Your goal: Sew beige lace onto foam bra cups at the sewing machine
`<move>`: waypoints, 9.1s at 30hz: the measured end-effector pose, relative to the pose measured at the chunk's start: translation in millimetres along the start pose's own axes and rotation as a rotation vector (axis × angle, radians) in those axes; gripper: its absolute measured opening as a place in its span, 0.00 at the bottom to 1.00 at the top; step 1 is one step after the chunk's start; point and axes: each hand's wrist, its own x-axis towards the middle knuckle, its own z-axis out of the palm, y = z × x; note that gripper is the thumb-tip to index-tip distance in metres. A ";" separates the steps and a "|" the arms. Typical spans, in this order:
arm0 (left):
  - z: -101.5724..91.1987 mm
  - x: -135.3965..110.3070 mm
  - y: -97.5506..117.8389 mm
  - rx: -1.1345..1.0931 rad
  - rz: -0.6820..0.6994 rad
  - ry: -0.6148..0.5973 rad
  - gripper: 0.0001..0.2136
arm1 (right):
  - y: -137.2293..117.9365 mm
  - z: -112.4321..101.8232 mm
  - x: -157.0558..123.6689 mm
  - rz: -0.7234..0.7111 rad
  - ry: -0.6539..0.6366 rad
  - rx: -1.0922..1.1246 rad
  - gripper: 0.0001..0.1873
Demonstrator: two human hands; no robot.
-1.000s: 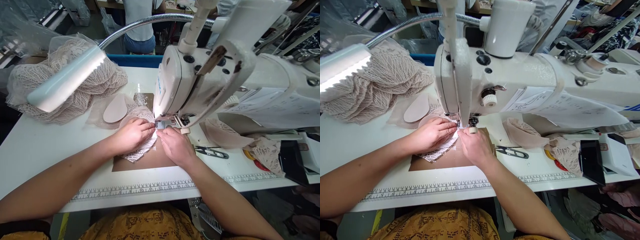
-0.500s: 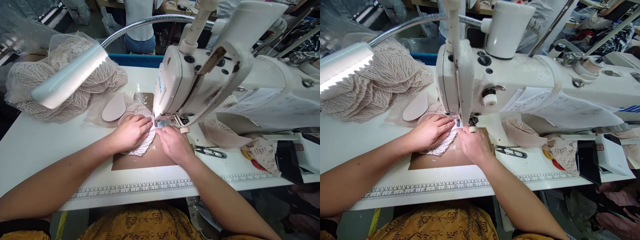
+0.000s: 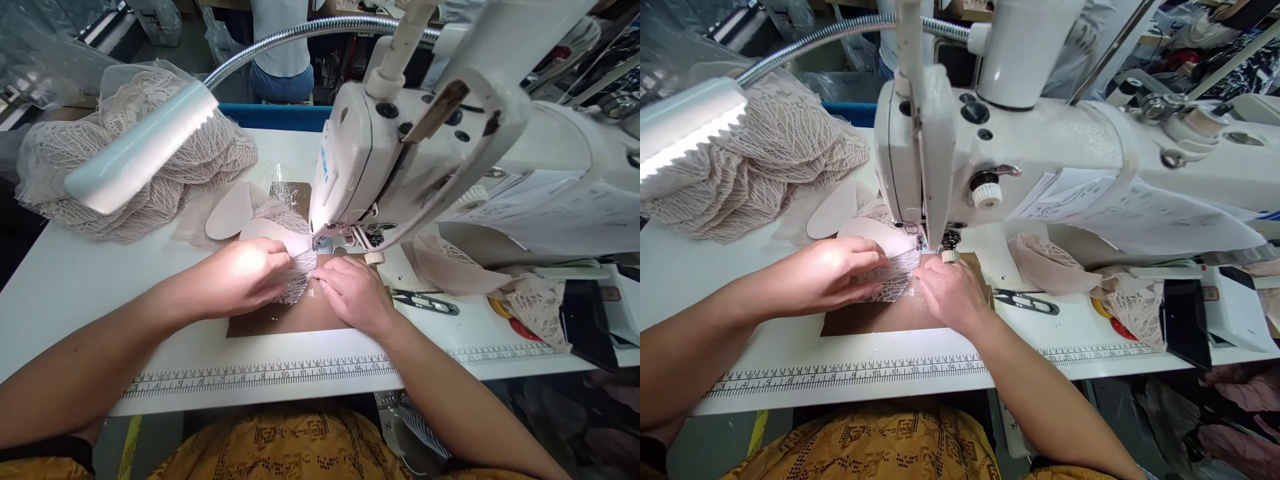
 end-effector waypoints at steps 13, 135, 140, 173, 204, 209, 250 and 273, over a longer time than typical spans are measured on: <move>5.3 10.7 -40.9 -0.620 -0.141 -0.191 0.15 | 0.3 -0.3 0.5 -0.082 -0.043 -0.019 0.15; 43.1 25.6 -25.5 0.218 0.185 0.152 0.23 | -1.7 1.0 5.0 0.068 -0.049 -0.243 0.20; 44.7 22.2 -26.3 0.199 0.184 0.174 0.23 | 0.6 0.4 2.9 0.041 -0.049 -0.228 0.20; 34.2 16.2 -24.0 -0.031 0.267 0.072 0.16 | 5.1 -8.0 -2.8 -0.103 -0.106 -0.133 0.18; 35.0 25.7 -22.6 0.122 0.225 0.148 0.18 | -2.7 -4.5 -4.2 -0.186 -0.023 -0.171 0.13; 40.2 26.1 -19.9 0.225 0.196 0.140 0.18 | -2.1 -3.9 -4.9 -0.188 -0.008 -0.192 0.12; 42.5 34.4 -39.8 0.260 0.154 0.210 0.17 | 0.8 1.0 4.0 0.120 -0.044 -0.237 0.19; 11.3 14.4 -3.3 0.282 -0.061 -0.012 0.19 | 1.5 -5.2 3.5 0.132 -0.051 -0.218 0.17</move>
